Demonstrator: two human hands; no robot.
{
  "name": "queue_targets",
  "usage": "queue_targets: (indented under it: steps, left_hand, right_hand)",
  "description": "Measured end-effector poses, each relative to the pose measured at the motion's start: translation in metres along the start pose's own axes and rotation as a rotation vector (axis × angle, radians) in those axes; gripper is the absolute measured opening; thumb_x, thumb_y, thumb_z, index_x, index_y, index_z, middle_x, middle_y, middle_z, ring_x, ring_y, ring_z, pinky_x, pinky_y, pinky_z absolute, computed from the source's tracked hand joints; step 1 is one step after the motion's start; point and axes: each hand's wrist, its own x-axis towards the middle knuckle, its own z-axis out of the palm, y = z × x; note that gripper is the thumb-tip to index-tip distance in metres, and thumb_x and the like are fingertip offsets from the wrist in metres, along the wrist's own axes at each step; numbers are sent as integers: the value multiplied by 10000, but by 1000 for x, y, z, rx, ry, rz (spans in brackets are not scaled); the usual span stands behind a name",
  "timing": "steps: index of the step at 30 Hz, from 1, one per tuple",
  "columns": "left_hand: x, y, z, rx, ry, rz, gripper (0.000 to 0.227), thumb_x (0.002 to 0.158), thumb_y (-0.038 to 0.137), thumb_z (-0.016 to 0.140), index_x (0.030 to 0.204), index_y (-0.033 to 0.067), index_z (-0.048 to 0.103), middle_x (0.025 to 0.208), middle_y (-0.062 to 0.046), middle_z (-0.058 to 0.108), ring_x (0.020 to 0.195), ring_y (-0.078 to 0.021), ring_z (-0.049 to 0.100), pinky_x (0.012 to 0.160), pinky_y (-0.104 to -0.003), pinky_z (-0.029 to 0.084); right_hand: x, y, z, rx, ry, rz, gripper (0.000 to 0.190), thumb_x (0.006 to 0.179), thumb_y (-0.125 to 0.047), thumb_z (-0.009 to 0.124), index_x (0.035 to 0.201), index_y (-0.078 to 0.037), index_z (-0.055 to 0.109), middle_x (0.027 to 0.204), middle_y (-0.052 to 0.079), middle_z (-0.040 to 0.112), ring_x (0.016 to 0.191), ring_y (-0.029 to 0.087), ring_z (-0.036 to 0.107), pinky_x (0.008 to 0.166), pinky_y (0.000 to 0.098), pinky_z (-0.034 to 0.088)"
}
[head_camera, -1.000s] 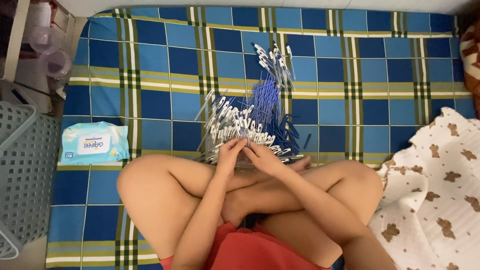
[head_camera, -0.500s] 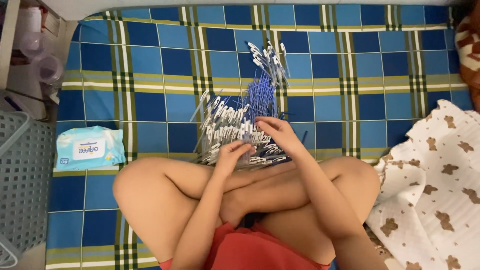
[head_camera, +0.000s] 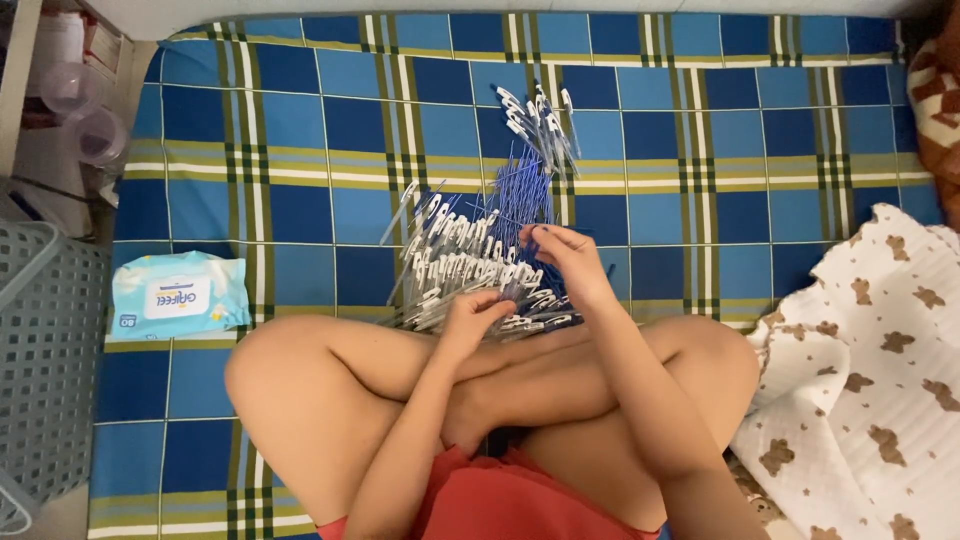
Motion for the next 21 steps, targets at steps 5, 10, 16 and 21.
queue_targets:
  steps: [5, 10, 16, 21]
  left_hand:
    - [0, 3, 1, 34, 8, 11, 142, 854, 188, 842, 973, 114, 821, 828, -43, 799, 812, -78, 702, 777, -267, 567]
    - [2, -2, -1, 64, 23, 47, 174, 865, 170, 825, 1011, 76, 809, 846, -77, 799, 823, -101, 687, 799, -304, 565]
    - [14, -41, -2, 53, 22, 7, 172, 854, 225, 852, 998, 135, 825, 842, -40, 800, 825, -84, 708, 791, -271, 562]
    - [6, -20, 0, 55, 9, 20, 150, 867, 205, 834, 997, 130, 824, 842, -27, 799, 838, -68, 681, 809, -274, 557]
  right_hand:
    - [6, -6, -14, 120, 6, -27, 241, 1005, -224, 708, 1169, -57, 762, 1090, 120, 771, 1024, 203, 733, 947, 361, 592]
    - [20, 21, -22, 171, -40, -56, 227, 1085, -160, 507, 1099, -3, 670, 802, 109, 585, 693, 170, 609, 694, 310, 589]
    - [-14, -22, 7, -362, -277, -165, 171, 971, -123, 709, 1082, 3, 745, 637, 68, 494, 559, 141, 444, 529, 300, 444]
    - [-9, -5, -1, -346, -163, -183, 127, 934, -113, 762, 997, -7, 792, 710, 132, 668, 664, 140, 525, 627, 289, 461]
